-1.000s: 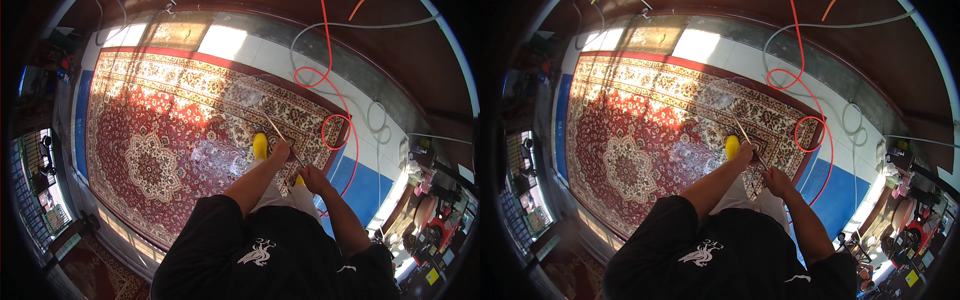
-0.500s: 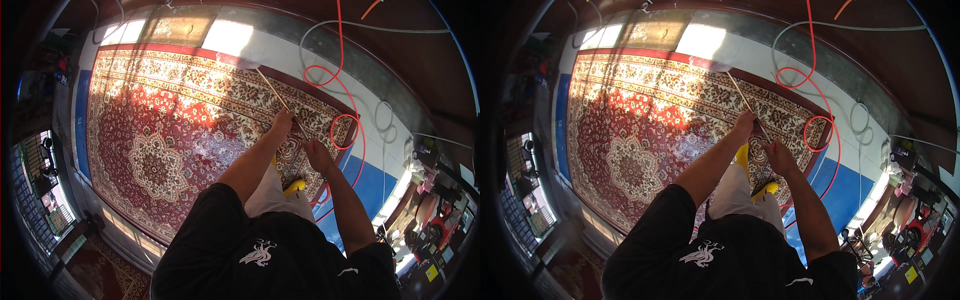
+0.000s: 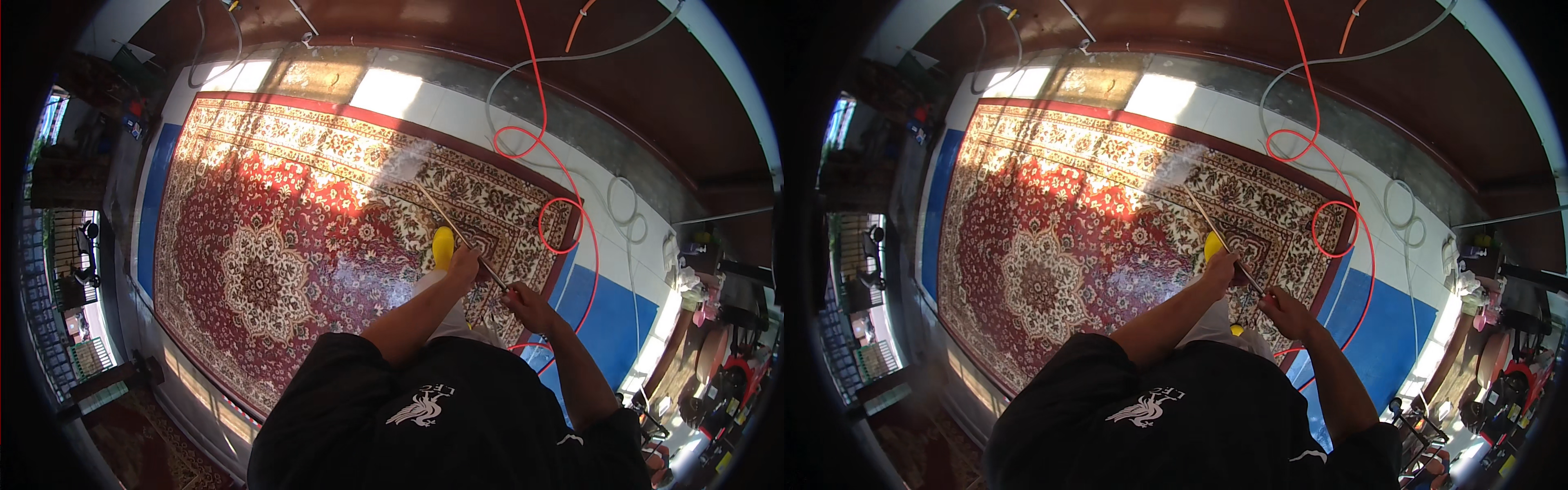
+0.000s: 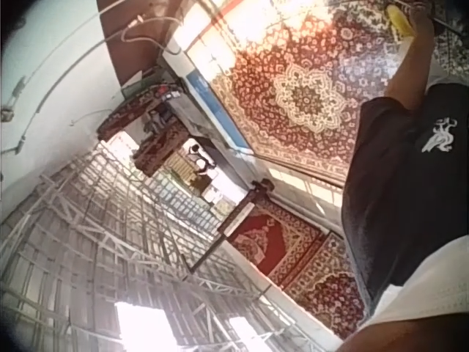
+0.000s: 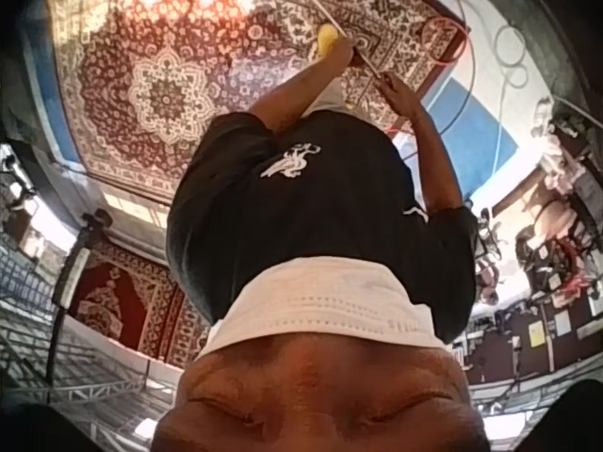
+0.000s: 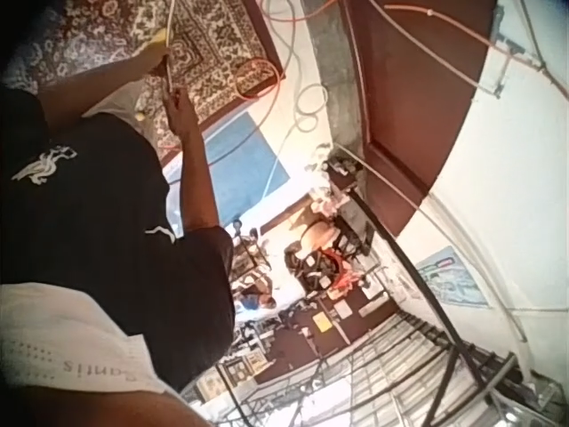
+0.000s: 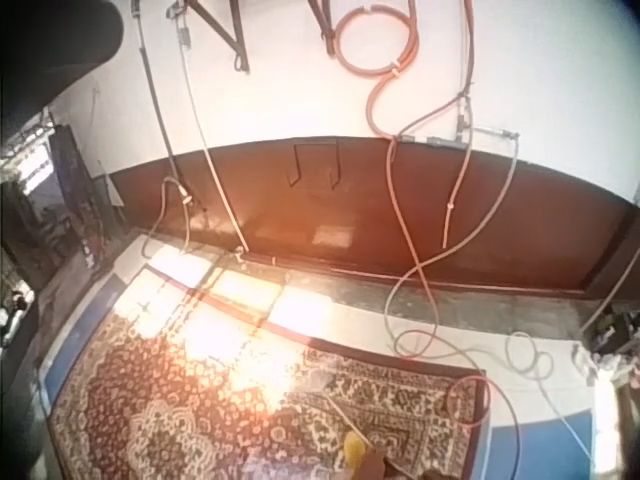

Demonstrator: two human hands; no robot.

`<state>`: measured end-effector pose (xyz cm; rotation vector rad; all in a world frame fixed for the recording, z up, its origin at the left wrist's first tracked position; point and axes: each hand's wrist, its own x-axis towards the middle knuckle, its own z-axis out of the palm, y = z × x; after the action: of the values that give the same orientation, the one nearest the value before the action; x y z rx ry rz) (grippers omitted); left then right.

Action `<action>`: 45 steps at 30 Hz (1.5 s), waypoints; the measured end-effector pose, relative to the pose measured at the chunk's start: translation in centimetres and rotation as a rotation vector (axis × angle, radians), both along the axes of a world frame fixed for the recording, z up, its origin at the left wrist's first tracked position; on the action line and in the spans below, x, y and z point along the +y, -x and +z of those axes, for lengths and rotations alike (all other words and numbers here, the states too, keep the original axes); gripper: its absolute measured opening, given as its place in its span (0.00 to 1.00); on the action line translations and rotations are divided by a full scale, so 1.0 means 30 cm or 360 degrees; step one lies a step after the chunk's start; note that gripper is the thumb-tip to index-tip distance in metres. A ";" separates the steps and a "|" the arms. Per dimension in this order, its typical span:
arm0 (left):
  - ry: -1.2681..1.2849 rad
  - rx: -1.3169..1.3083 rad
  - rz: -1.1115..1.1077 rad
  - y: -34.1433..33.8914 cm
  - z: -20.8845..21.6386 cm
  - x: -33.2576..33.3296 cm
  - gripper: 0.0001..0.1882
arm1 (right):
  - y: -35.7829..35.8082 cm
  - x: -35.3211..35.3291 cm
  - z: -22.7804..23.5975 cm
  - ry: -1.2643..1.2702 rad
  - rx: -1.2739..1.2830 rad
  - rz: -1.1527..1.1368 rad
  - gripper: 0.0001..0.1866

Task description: Cleaning a rug using a water hose spray nozzle.

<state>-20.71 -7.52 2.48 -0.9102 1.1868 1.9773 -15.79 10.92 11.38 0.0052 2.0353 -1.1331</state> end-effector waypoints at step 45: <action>-0.0122 0.0052 -0.0746 -1.769 0.132 -0.559 0.14 | -1.997 -0.748 0.225 -0.0506 0.0079 -0.0601 0.18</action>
<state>32.37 -24.28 6.46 -0.5028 1.2035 1.6471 44.14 -11.52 18.14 0.5455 2.3005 -1.0210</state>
